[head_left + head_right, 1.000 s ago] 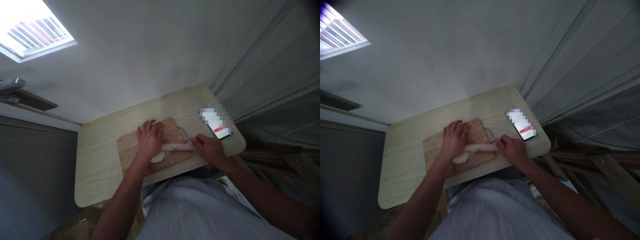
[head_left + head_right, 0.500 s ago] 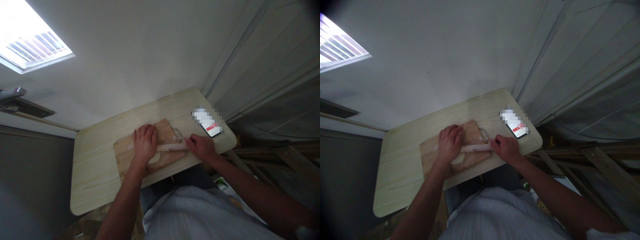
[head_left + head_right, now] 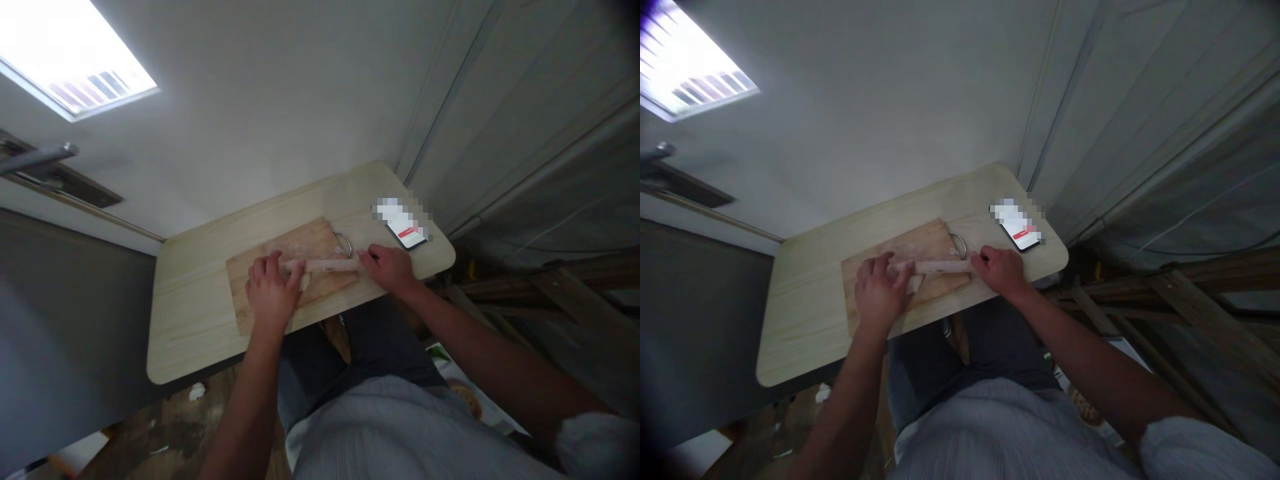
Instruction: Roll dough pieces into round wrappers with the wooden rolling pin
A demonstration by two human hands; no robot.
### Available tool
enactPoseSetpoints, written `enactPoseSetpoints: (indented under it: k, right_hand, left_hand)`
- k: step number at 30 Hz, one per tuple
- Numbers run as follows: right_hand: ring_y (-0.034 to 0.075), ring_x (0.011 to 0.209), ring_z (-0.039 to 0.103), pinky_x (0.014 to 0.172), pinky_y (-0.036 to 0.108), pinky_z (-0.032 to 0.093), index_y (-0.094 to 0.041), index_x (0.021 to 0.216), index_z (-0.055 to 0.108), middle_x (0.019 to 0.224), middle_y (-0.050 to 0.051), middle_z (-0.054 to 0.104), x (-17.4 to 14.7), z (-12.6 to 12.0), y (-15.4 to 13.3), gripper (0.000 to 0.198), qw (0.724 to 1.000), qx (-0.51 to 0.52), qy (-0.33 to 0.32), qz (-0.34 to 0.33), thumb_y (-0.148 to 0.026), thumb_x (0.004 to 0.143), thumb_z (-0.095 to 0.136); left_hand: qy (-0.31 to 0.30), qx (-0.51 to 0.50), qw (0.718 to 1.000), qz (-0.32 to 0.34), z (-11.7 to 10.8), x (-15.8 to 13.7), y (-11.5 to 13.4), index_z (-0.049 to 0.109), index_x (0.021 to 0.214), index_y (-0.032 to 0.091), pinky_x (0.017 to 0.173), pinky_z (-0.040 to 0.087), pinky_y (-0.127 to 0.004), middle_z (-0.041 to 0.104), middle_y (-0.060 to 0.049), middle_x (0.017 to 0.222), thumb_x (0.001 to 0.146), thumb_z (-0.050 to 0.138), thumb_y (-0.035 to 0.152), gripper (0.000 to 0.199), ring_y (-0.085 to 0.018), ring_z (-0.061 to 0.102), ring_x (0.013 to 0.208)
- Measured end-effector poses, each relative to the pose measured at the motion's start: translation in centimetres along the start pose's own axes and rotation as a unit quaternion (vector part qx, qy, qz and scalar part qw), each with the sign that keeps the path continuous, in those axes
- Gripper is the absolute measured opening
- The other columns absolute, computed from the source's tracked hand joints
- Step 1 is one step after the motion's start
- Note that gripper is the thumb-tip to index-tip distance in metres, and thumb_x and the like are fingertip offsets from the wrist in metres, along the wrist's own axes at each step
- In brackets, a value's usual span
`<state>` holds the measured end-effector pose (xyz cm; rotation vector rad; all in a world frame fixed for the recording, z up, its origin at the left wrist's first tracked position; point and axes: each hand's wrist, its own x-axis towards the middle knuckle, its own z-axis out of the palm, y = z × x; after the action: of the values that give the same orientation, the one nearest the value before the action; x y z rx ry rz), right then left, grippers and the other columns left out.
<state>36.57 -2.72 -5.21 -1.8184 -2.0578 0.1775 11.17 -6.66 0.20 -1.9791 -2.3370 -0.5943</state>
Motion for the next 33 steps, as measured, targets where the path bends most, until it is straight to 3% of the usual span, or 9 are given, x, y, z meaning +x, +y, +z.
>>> enactPoseSetpoints:
  k: [3, 9, 16, 20, 24, 27, 30, 33]
  right_hand:
    - [0.018, 0.057, 0.057, 0.057, 0.031, 0.024, -0.020, 0.068, 0.068, 0.063, 0.008, 0.069, 0.0, 0.0, 0.0, 0.050, 1.000, 0.007, -0.004, -0.001, -0.053, 0.095, 0.042]
    - [0.018, 0.057, 0.057, 0.056, 0.030, 0.025, -0.021, 0.066, 0.068, 0.062, 0.007, 0.069, 0.1, -0.3, 0.1, 0.051, 1.000, 0.028, -0.004, 0.004, -0.055, 0.094, 0.043]
    - [0.016, 0.053, 0.054, 0.056, 0.030, 0.027, -0.021, 0.061, 0.065, 0.056, 0.004, 0.065, -1.0, -2.0, 0.1, 0.051, 0.996, 0.082, -0.033, 0.004, -0.056, 0.093, 0.045]
    - [0.016, 0.053, 0.054, 0.057, 0.030, 0.028, -0.021, 0.060, 0.064, 0.056, 0.004, 0.064, -2.3, -2.2, -0.4, 0.050, 0.995, 0.087, -0.044, 0.013, -0.054, 0.093, 0.046]
    - [0.016, 0.054, 0.055, 0.058, 0.030, 0.028, -0.020, 0.061, 0.064, 0.057, 0.005, 0.065, -3.0, -2.0, -1.3, 0.052, 0.995, 0.079, -0.061, 0.003, -0.053, 0.096, 0.043]
    - [0.017, 0.054, 0.056, 0.057, 0.031, 0.027, -0.021, 0.062, 0.064, 0.057, 0.006, 0.065, -3.2, -2.0, -1.9, 0.054, 0.996, 0.069, -0.063, 0.006, -0.056, 0.096, 0.042]
    - [0.018, 0.055, 0.056, 0.056, 0.031, 0.026, -0.021, 0.062, 0.064, 0.057, 0.006, 0.066, -3.0, -2.0, -2.3, 0.056, 0.996, 0.064, -0.067, 0.009, -0.059, 0.096, 0.041]
    - [0.017, 0.055, 0.056, 0.056, 0.031, 0.025, -0.021, 0.062, 0.064, 0.057, 0.006, 0.066, -2.8, -1.9, -2.5, 0.057, 0.996, 0.065, -0.068, 0.003, -0.059, 0.096, 0.040]
  left_hand:
    - [-0.012, 0.029, 0.999, -0.024, 0.1, -2.1, 0.5, 0.054, 0.133, 0.021, 0.091, 0.049, -0.050, 0.058, -0.016, 0.124, 0.079, 0.065, 0.067, 0.072, -0.036, 0.056, 0.115]
    - [-0.002, -0.074, 0.997, 0.025, 1.1, -1.9, -0.4, 0.051, 0.133, 0.022, 0.106, 0.043, -0.053, 0.056, -0.015, 0.127, 0.076, 0.075, 0.042, 0.065, -0.035, 0.051, 0.124]
    - [-0.136, -0.202, 0.966, 0.090, -1.0, -1.3, -3.0, 0.043, 0.138, 0.025, 0.106, 0.047, -0.047, 0.056, -0.011, 0.136, 0.078, 0.072, 0.025, 0.067, -0.027, 0.056, 0.125]
    - [-0.200, -0.230, 0.943, 0.136, -1.9, -1.7, -4.0, 0.039, 0.142, 0.027, 0.114, 0.041, -0.046, 0.052, -0.010, 0.143, 0.079, 0.065, 0.015, 0.069, -0.025, 0.051, 0.133]
    - [-0.179, -0.257, 0.937, 0.155, -2.5, -2.1, -4.3, 0.040, 0.143, 0.027, 0.120, 0.033, -0.047, 0.045, -0.010, 0.150, 0.080, 0.065, 0.015, 0.069, -0.025, 0.041, 0.142]
    - [-0.149, -0.266, 0.942, 0.143, -2.5, -1.6, -3.7, 0.048, 0.137, 0.028, 0.120, 0.033, -0.047, 0.047, -0.008, 0.149, 0.084, 0.066, 0.023, 0.056, -0.025, 0.041, 0.141]
    - [-0.068, -0.275, 0.955, 0.086, -1.6, -0.1, -2.3, 0.059, 0.122, 0.025, 0.114, 0.041, -0.044, 0.060, -0.008, 0.132, 0.095, 0.057, 0.034, 0.029, -0.023, 0.053, 0.129]
    - [-0.034, -0.256, 0.964, 0.062, 0.0, 1.9, -0.8, 0.063, 0.111, 0.022, 0.107, 0.045, -0.040, 0.066, -0.008, 0.117, 0.100, 0.048, 0.036, 0.024, -0.021, 0.059, 0.118]
